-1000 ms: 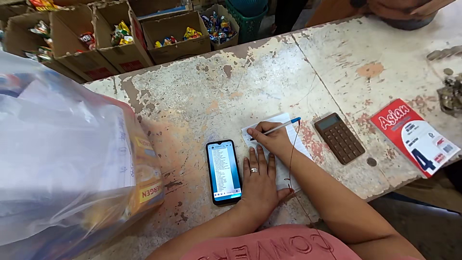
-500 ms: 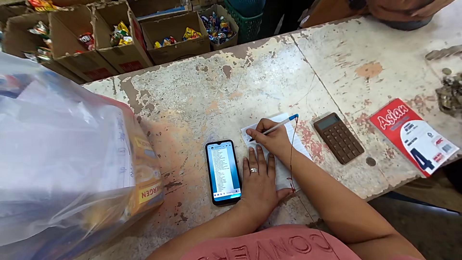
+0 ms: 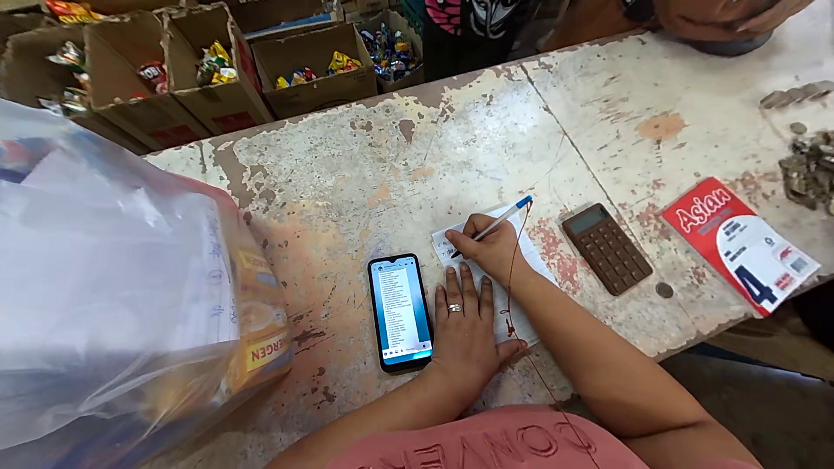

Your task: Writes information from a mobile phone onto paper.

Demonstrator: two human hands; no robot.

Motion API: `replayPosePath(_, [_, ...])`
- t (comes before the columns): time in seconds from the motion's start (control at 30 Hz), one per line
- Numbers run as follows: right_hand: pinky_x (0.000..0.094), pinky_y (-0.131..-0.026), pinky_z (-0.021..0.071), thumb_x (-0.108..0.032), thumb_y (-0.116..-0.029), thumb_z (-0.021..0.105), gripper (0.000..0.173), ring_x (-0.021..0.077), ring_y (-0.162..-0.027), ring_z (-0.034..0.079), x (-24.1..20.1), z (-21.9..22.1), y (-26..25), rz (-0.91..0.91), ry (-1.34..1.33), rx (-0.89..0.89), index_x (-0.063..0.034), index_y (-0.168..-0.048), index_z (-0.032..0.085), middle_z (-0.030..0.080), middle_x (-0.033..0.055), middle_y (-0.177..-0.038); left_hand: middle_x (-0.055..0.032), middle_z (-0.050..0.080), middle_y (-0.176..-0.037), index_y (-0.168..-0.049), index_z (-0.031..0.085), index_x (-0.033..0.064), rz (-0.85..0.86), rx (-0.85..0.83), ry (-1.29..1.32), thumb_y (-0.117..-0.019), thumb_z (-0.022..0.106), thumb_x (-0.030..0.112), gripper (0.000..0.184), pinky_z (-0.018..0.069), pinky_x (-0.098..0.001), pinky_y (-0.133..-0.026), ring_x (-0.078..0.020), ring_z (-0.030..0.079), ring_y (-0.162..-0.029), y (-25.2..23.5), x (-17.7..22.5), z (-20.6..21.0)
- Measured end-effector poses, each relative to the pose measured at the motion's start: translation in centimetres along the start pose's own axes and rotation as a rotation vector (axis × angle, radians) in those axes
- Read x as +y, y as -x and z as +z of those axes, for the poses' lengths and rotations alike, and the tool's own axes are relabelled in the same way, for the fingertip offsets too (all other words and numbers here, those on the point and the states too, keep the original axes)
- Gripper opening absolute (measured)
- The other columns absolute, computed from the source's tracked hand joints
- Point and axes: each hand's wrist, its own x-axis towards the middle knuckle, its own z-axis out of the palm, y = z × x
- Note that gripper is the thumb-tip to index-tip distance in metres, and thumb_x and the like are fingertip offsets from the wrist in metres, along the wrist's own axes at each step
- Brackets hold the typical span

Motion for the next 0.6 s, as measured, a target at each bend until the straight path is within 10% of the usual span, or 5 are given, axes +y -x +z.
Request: replayPosePath(0.6, [0.0154, -0.045, 0.0364, -0.009, -0.0888, 0.069, 0.034, -0.0042, -0.046, 0.044, -0.04, 0.81, 0.59, -0.057, 0.042, -0.001, -0.0132, -0.061, 0.049, 0.049, -0.0084, -0.053, -0.0326, 0.018, -0.165, -0.159, 0.03, 0.0018, 0.0, -0.035, -0.015, -0.0907, 0.034, 0.082, 0.105, 0.0138, -0.0675, -0.121, -0.0537, 0.014, -0.152, 0.11, -0.01, -0.47])
